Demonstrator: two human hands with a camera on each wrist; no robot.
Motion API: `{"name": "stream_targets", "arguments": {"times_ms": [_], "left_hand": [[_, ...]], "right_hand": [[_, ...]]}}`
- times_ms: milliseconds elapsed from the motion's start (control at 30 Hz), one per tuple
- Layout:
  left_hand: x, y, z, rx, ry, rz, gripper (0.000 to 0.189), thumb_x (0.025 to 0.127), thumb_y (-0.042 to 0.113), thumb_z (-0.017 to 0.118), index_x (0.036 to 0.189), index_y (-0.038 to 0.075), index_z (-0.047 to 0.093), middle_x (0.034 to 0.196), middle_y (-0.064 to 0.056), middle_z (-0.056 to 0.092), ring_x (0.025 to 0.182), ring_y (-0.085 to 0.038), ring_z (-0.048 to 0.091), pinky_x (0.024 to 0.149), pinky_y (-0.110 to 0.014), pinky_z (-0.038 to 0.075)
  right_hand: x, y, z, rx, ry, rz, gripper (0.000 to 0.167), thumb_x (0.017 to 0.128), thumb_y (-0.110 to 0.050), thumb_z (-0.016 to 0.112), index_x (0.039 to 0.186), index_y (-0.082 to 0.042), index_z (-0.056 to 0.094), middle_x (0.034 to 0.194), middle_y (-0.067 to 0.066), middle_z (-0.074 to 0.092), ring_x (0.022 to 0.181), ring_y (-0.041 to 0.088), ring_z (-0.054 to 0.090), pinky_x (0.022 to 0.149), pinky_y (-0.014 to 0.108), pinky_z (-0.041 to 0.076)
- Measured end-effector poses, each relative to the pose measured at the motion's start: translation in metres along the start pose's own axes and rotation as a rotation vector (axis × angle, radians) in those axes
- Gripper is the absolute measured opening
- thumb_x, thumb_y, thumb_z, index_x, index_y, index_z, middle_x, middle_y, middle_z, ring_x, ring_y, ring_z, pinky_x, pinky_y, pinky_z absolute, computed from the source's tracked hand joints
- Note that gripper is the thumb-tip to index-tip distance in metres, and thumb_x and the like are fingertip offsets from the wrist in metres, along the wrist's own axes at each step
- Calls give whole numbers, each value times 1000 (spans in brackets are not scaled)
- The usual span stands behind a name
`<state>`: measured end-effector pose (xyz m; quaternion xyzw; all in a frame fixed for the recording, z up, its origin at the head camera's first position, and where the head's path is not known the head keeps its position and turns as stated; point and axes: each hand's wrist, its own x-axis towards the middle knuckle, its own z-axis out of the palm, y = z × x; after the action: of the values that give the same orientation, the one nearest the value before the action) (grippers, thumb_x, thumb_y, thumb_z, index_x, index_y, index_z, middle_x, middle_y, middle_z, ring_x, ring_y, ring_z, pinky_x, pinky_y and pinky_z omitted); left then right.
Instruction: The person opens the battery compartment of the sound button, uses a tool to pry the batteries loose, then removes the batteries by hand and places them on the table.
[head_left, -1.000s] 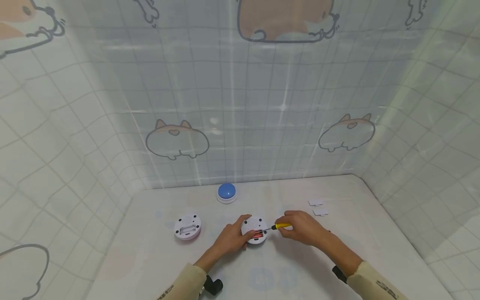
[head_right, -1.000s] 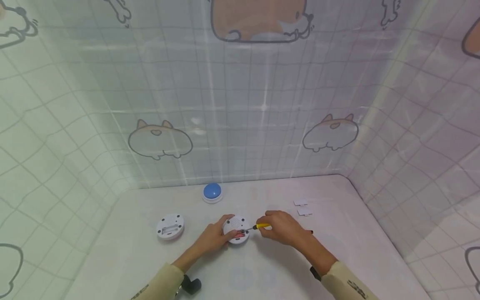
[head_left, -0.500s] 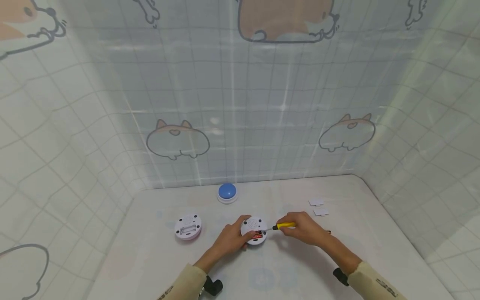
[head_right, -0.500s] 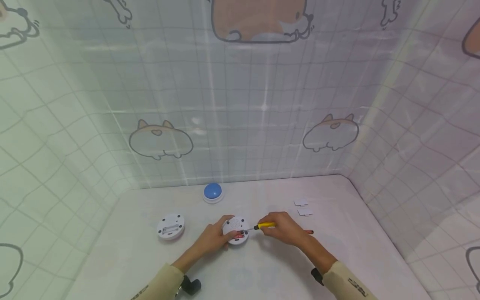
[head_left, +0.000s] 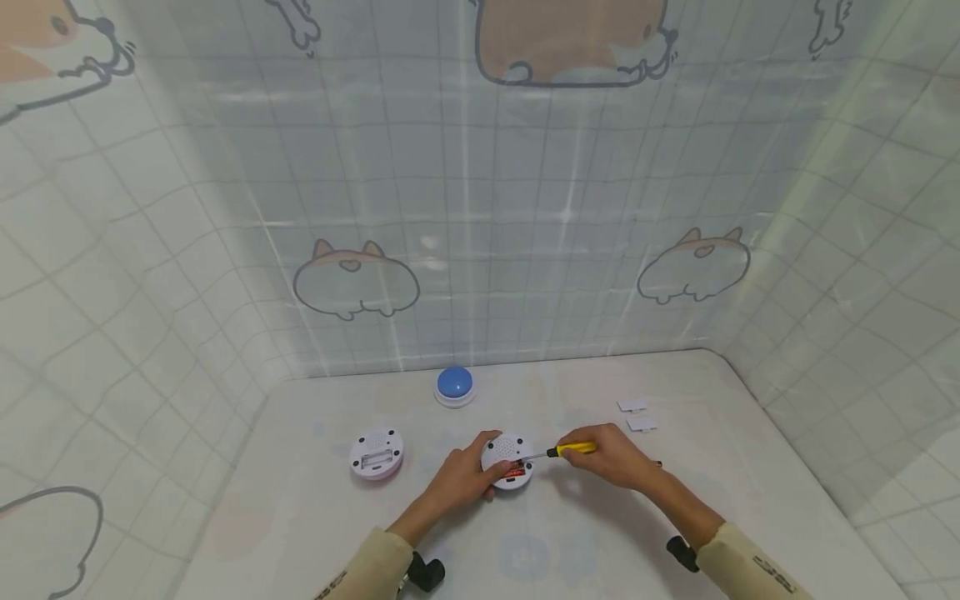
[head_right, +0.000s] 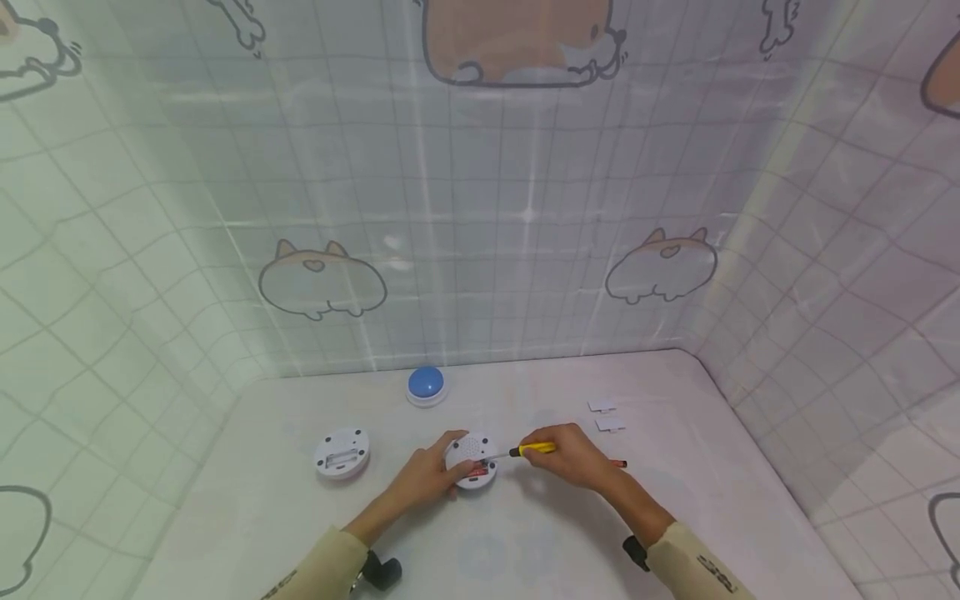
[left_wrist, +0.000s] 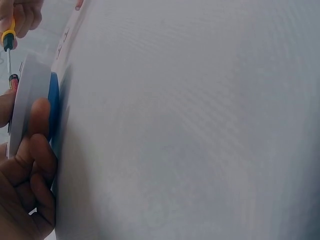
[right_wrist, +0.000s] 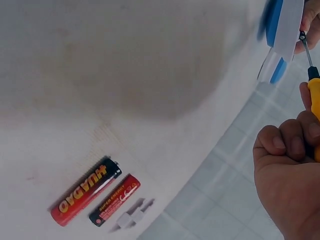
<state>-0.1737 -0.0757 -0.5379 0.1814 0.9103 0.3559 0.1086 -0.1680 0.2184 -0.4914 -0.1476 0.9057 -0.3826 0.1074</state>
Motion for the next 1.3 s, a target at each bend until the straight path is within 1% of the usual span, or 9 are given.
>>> {"name": "stream_targets", "arguments": {"times_ms": [133,400,500,567,700,833,1000,1167,1300], "left_hand": [[1,0,2,-9,-1,6,64,97,57,57,150,25,42,56,13,62,54,-7,54,68,-29,43],[2,0,4,-24,-16,8,64,97,59,56,150,26,42,57,13,63,53,-8,53,61,-28,41],[2,0,4,-16,-10,15,64,97,58,56,151,25,42,56,14,62,53,-7,53,65,-28,42],[2,0,4,-17,-9,13,64,98,58,56,150,25,42,56,14,62,53,-7,53,66,-29,43],[2,-1,4,-8,-8,12,66,97,60,54,152,26,41,56,14,62,54,-6,54,68,-29,43],[2,-2,3,4,-2,48,66,98,58,55,154,27,39,55,13,62,52,-5,54,70,-31,44],[0,0,2,-7,-10,61,63,99,55,56,155,30,40,53,12,62,48,-6,52,68,-30,44],[0,-1,3,-1,-21,50,65,98,53,59,155,29,40,55,14,62,50,-6,52,66,-29,44],[0,-2,2,12,-25,46,70,95,55,62,155,29,39,55,15,61,52,-5,54,66,-29,44]], "right_hand": [[0,0,-2,-14,1,-3,19,92,-30,73,109,-20,78,107,-4,72,93,18,58,84,40,49],[-4,-6,-7,-82,40,-2,17,91,-27,73,107,-25,78,106,-9,72,99,17,60,89,45,51],[-5,-8,-11,-92,44,-17,15,90,-26,73,105,-29,78,104,-13,72,100,16,62,90,47,51],[-5,-10,-13,-101,25,-38,16,90,-24,73,104,-30,79,102,-14,72,100,15,62,90,47,50],[-4,-16,-13,-134,-42,-73,17,90,-23,73,105,-28,79,101,-16,71,98,13,61,88,43,50],[-3,-20,-11,-164,-76,-70,18,90,-24,72,107,-26,80,100,-16,70,95,11,59,84,38,51],[-3,-21,-8,-233,-78,-89,18,91,-26,72,107,-27,79,98,-20,68,90,7,57,81,32,50],[-4,-25,-7,-296,-72,-106,18,91,-27,72,108,-28,79,94,-21,66,85,4,55,77,28,49],[-5,-33,-7,-373,-69,-130,19,91,-27,72,109,-26,79,91,-21,64,81,3,53,75,28,49]]}}
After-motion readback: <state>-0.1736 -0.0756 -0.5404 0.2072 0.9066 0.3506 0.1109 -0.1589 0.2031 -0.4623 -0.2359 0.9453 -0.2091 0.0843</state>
